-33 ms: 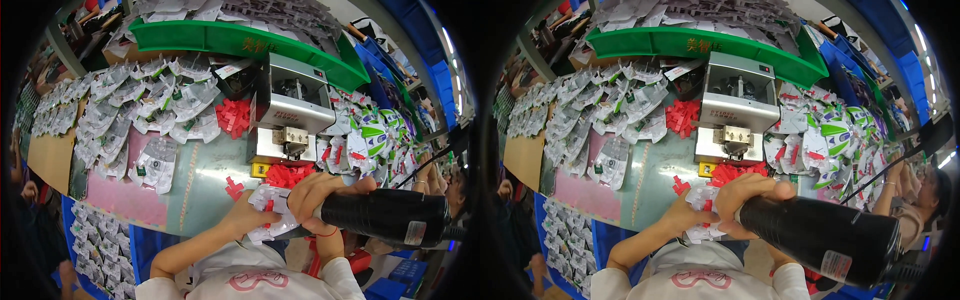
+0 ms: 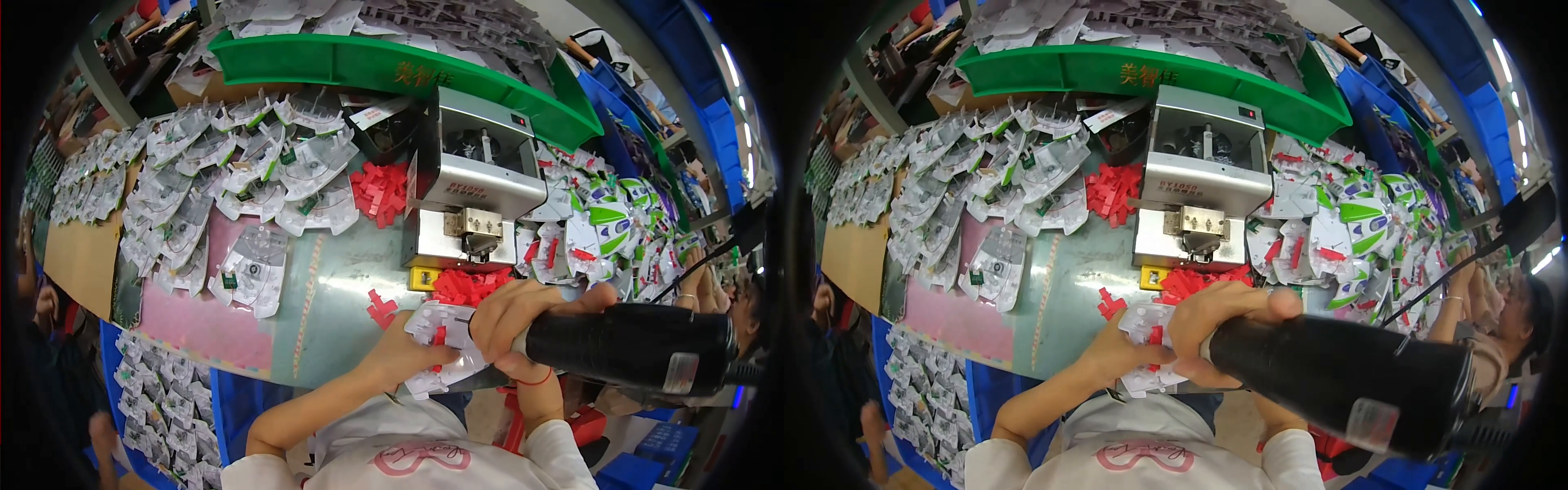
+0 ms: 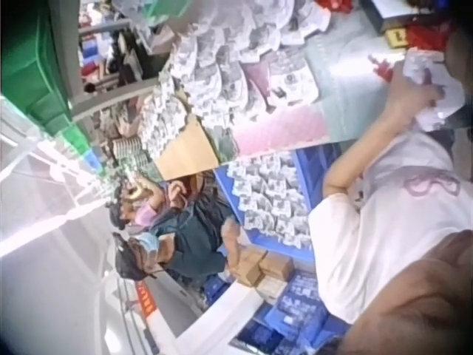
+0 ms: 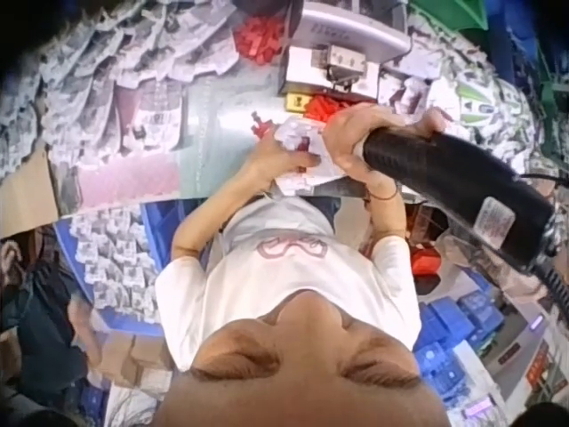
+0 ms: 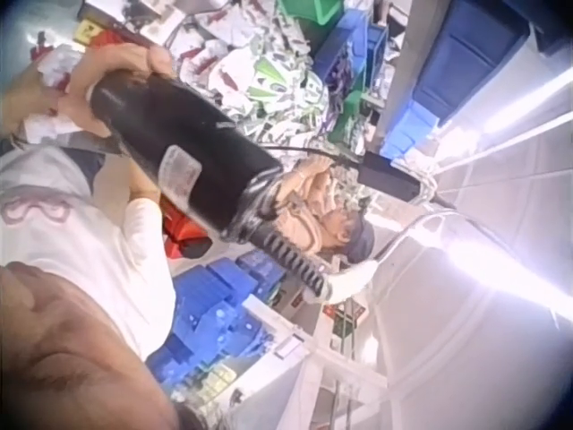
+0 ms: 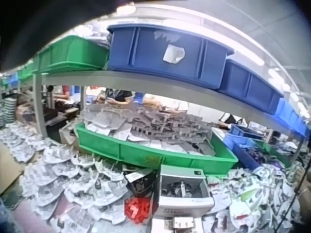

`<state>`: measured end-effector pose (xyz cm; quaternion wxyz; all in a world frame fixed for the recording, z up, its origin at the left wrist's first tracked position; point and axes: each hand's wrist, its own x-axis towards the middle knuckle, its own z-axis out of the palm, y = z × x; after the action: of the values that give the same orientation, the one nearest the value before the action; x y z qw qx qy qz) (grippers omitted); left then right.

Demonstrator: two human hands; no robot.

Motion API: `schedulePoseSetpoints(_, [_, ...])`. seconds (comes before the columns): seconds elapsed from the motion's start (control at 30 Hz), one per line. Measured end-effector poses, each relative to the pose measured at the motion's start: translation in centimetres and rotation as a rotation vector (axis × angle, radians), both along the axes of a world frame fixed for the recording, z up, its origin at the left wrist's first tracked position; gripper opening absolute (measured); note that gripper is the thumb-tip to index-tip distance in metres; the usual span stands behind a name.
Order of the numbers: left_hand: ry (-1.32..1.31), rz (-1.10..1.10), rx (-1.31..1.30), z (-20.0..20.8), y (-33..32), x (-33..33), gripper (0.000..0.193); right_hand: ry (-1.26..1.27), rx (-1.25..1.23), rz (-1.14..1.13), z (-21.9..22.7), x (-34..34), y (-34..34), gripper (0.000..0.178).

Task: The person assembles toy parts by inserting plastic pieces into casings, attaching cover panels, and securing them with screws using an electric screwdriver.

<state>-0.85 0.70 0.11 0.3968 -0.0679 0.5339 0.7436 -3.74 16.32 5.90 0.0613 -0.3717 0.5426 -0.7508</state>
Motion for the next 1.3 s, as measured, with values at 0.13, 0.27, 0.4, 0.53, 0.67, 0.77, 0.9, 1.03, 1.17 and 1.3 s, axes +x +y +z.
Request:
schedulePoseSetpoints(0.13, [0.033,0.113,0.037,-1.1,0.3,0.6,0.047,-0.009,-0.033,-0.12,-0.3,-0.8,0.6,0.013])
schedulePoseSetpoints(0.27, [0.001,0.318,0.032,-3.6,0.3,1.2,0.039,0.156,-0.104,-0.396,-1.1,-3.3,0.4,0.015])
schedulePoseSetpoints(0.4, [0.045,0.284,0.127,-2.1,-0.3,0.4,0.037,0.169,0.103,-0.531,-2.2,-4.2,0.4,0.013])
schedulePoseSetpoints(0.53, [-0.004,0.291,0.101,-2.2,-0.5,0.4,0.041,-0.031,0.024,-0.62,-2.0,-3.4,-0.3,0.01])
schedulePoseSetpoints(0.67, [-0.017,0.384,0.163,-2.2,-0.2,0.6,0.036,-0.188,0.012,-0.354,-0.9,-0.8,-0.1,0.014])
schedulePoseSetpoints(0.77, [-0.062,0.377,0.183,-1.4,-0.4,0.2,0.039,-0.002,-0.151,-0.149,-1.0,-0.1,-0.4,0.042])
schedulePoseSetpoints(0.9, [-0.136,0.365,0.226,-1.1,-0.1,0.4,0.042,0.067,-0.183,-0.068,-0.9,1.3,-0.3,0.096])
schedulePoseSetpoints(1.03, [-0.156,0.357,0.216,-0.7,-0.1,0.5,0.042,-0.133,-0.184,0.031,-1.6,2.5,-0.1,0.017])
schedulePoseSetpoints(1.17, [-0.086,0.325,0.214,-0.7,0.2,0.6,0.038,-0.132,-0.207,-0.027,-1.6,3.1,-0.6,0.017])
schedulePoseSetpoints(1.3, [-0.087,0.27,0.185,-0.3,0.1,0.6,0.037,-0.132,-0.2,0.021,-0.8,2.7,-0.3,0.019])
